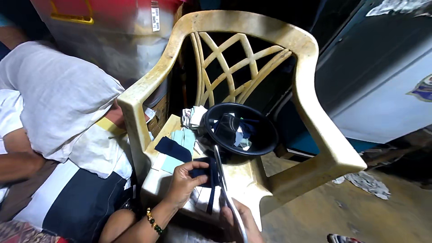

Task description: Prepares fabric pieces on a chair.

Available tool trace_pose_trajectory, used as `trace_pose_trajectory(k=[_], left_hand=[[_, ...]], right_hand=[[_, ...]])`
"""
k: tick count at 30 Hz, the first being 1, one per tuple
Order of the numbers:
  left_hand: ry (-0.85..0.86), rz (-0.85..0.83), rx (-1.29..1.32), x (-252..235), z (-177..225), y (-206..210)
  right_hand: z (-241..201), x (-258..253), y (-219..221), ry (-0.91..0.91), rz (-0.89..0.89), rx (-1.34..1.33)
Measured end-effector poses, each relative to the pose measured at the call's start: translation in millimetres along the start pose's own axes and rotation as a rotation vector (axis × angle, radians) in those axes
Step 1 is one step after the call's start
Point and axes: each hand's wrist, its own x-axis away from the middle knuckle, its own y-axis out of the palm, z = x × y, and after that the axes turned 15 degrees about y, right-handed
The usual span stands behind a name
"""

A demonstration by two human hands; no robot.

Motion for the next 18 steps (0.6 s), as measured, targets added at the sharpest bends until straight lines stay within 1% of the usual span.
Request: trace_pose_trajectory(k=[2, 3, 5, 6, 8, 10, 13, 17, 18], left_hand=[[0.07, -0.029, -0.139, -5, 3, -6], [0.1, -0.052, -0.242, -8, 4, -9], [0.116, -0.094, -0.384, -12, 5, -14], [0.101, -0.104, -0.397, -13, 6, -16], [0.066, -0.099, -0.358, -13, 5, -15], [0.056, -0.09, -0.312, -13, 4, -14], [0.019, -0.095, -0.248, -14, 5, -12], [-0.146, -0.137, -0.098, -15, 11, -11], [-0.178, -0.152, -0.069, -15, 11, -10]], right_hand=[[-11, -7, -16, -0.018, 0.302, 0.47], [-16, -11, -23, -0.008, 0.401, 0.635], [-29, -21, -33, 0.098, 0.477, 0.817], [-34, -27, -35, 0.183, 0.483, 0.883], [-41, -43, -37, 0.352, 0.471, 0.975], [-38, -57, -39, 0.398, 0.48, 1.006], [-25, -73, -46, 0.34, 0.536, 1.015], [-13, -83, -54, 0.267, 0.61, 1.048], [-11, -81, -54, 0.208, 0.64, 1.04]])
